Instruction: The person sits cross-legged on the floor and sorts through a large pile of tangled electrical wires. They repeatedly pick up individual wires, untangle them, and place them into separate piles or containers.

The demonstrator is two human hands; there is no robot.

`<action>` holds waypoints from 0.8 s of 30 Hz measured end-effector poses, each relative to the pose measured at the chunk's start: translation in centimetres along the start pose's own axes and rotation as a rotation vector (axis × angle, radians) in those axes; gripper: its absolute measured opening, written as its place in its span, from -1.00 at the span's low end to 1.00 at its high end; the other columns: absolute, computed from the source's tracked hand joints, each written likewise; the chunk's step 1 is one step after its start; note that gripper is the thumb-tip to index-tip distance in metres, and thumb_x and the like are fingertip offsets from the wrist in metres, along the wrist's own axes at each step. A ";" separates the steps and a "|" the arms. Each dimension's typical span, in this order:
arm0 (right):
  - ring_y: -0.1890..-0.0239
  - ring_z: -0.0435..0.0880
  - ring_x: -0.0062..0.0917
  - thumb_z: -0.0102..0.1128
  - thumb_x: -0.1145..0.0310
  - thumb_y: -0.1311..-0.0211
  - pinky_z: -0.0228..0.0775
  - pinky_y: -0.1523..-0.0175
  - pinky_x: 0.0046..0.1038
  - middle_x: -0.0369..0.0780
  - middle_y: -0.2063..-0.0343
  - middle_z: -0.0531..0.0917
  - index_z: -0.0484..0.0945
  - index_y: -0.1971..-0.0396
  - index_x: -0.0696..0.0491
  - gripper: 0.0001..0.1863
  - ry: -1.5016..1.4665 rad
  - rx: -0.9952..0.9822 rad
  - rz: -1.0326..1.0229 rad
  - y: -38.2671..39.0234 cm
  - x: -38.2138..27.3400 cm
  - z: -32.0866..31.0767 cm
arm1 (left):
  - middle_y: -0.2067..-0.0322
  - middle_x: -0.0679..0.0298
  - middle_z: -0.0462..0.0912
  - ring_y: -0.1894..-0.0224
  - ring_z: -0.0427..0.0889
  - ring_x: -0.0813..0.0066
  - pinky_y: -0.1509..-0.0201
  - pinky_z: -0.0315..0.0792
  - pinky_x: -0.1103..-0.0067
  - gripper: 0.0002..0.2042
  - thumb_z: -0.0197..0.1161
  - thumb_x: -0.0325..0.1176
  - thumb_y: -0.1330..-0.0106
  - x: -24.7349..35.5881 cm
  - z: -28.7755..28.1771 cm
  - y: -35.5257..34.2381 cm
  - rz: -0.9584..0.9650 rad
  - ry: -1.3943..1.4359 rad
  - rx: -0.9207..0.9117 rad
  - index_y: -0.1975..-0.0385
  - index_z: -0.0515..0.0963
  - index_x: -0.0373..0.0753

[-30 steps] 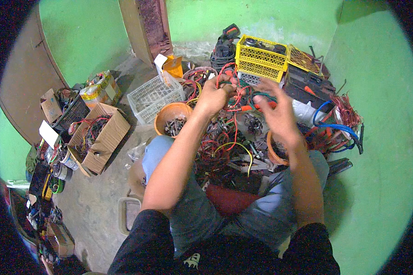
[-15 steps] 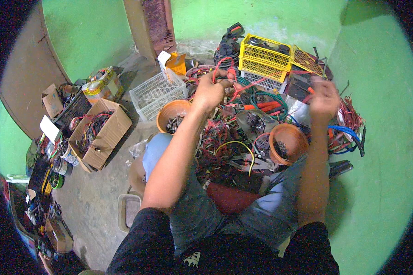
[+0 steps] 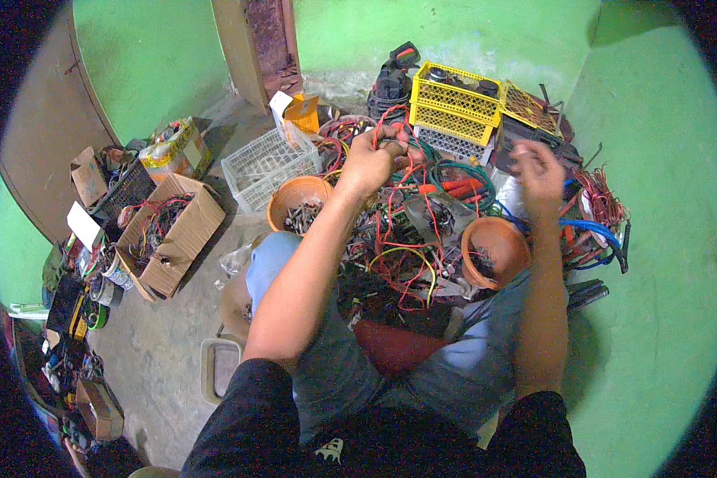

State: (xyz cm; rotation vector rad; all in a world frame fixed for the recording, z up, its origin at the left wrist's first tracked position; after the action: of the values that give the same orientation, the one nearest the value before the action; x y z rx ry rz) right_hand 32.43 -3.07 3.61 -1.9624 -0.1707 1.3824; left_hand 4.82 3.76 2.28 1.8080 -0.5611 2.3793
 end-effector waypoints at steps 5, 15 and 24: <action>0.11 0.63 -0.33 0.29 0.40 -0.11 0.43 -0.03 -0.36 -0.12 0.15 0.64 0.54 0.07 0.10 -0.65 0.137 -0.350 -0.217 4.3 -3.7 8.4 | 0.38 0.09 0.63 0.28 0.68 0.30 0.21 0.56 0.52 -0.88 0.02 -0.62 -0.26 -0.7 0.8 0.0 0.013 -0.023 -0.009 0.23 0.41 -0.37; 0.44 0.67 -0.38 0.27 0.34 -0.11 0.46 0.30 -0.38 -0.13 0.49 0.67 0.63 0.50 0.12 -0.85 0.242 -0.196 -0.151 4.2 -3.0 8.4 | 0.38 0.08 0.63 0.33 0.67 0.32 0.26 0.58 0.49 -0.87 0.04 -0.60 -0.26 -0.7 0.7 -0.1 0.011 0.038 -0.006 0.22 0.42 -0.36; 0.52 0.51 -0.61 0.09 0.55 -0.14 0.35 0.38 -0.55 -0.26 0.52 0.60 0.64 0.42 0.21 -0.87 -0.145 0.920 0.026 -1.2 2.2 -9.1 | 0.44 0.12 0.65 0.53 0.62 0.49 0.46 0.52 0.59 -0.87 0.09 -0.56 -0.24 1.3 -2.6 0.2 0.049 -0.152 0.181 0.24 0.49 -0.37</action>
State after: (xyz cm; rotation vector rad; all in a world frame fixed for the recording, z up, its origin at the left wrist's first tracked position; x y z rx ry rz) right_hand 41.57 -5.48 4.17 -1.1011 0.3710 1.2872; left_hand 2.00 4.27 2.88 2.0870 -0.4202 2.4087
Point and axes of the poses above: each hand's wrist, its own y-axis away from the middle knuckle, its own z-axis out of the palm, x = y × z, the point moved 3 cm from there along -y, towards the middle knuckle
